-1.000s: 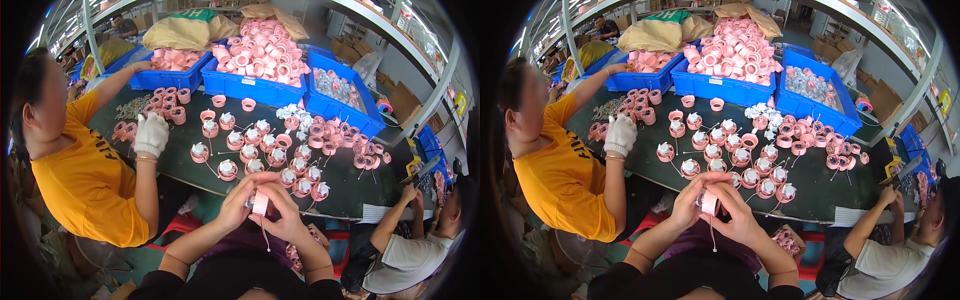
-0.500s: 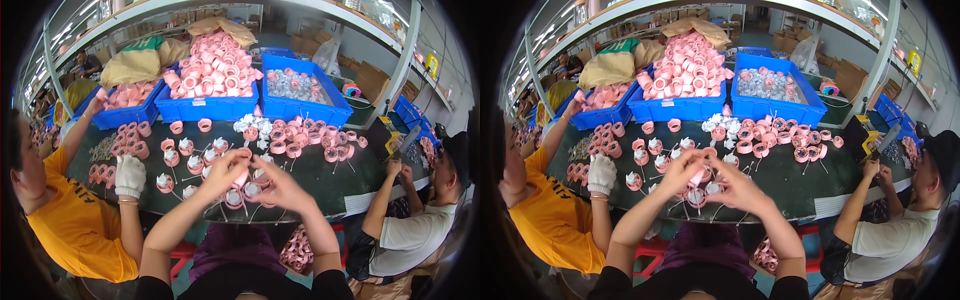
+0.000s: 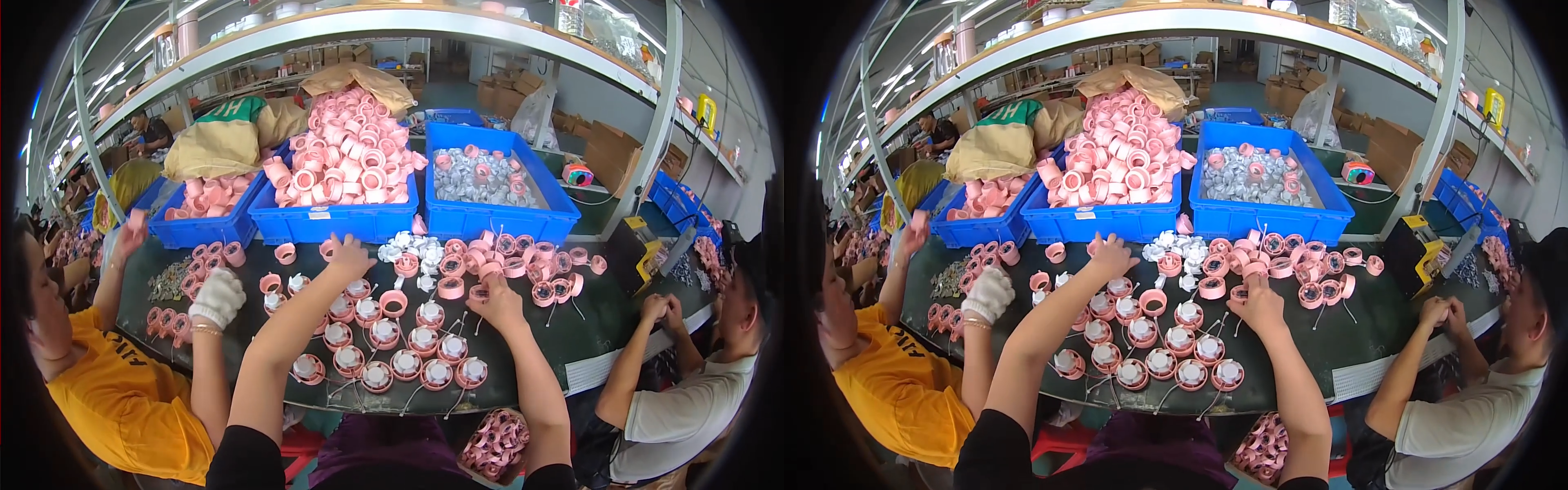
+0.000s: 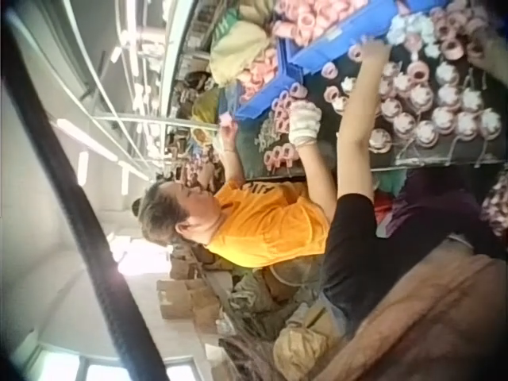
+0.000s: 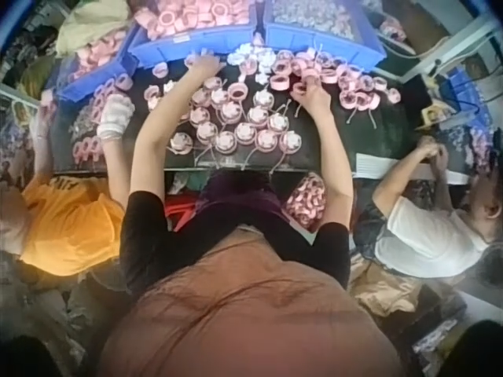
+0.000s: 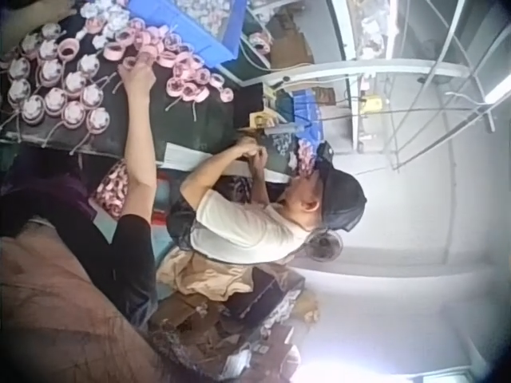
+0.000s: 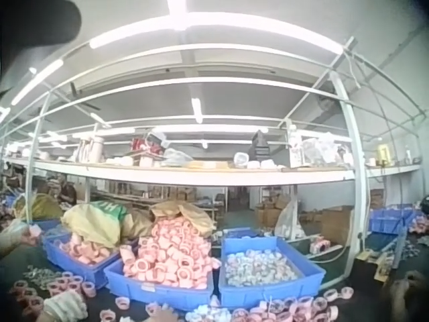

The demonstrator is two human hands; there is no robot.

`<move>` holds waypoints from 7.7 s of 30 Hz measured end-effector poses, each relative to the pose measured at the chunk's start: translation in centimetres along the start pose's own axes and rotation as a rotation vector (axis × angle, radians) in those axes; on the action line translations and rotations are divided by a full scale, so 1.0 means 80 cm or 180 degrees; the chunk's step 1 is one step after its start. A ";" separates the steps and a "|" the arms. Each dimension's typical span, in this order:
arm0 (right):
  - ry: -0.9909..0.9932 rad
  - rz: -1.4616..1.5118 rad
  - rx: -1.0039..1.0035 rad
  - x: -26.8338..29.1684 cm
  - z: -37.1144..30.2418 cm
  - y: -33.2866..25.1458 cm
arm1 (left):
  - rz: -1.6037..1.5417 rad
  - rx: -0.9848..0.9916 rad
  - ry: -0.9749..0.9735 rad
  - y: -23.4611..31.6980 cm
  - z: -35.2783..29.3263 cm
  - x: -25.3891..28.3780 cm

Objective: The person assembles small plastic components by hand, inserting white parts into pink rings at a factory workbench.

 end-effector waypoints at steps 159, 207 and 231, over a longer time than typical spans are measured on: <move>0.0116 0.3259 0.0625 0.087 -0.121 -0.196 | -0.7344 0.1885 0.1425 0.185 -0.182 0.221; -0.0889 0.0174 0.1065 -0.058 0.088 -0.041 | -0.1605 -0.1080 -0.1737 0.214 0.007 0.130; 0.0257 0.3159 0.0523 0.073 -0.022 -0.122 | -0.5561 0.0910 0.0405 0.153 -0.027 0.175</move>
Point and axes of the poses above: each hand's wrist, its own z-axis towards the middle knuckle, its own x-axis out of the back of the hand, y = z × x, the point moved 2 cm from there along z, towards the middle knuckle, and after that the axes turned 12 degrees about y, right-handed, at the moved point
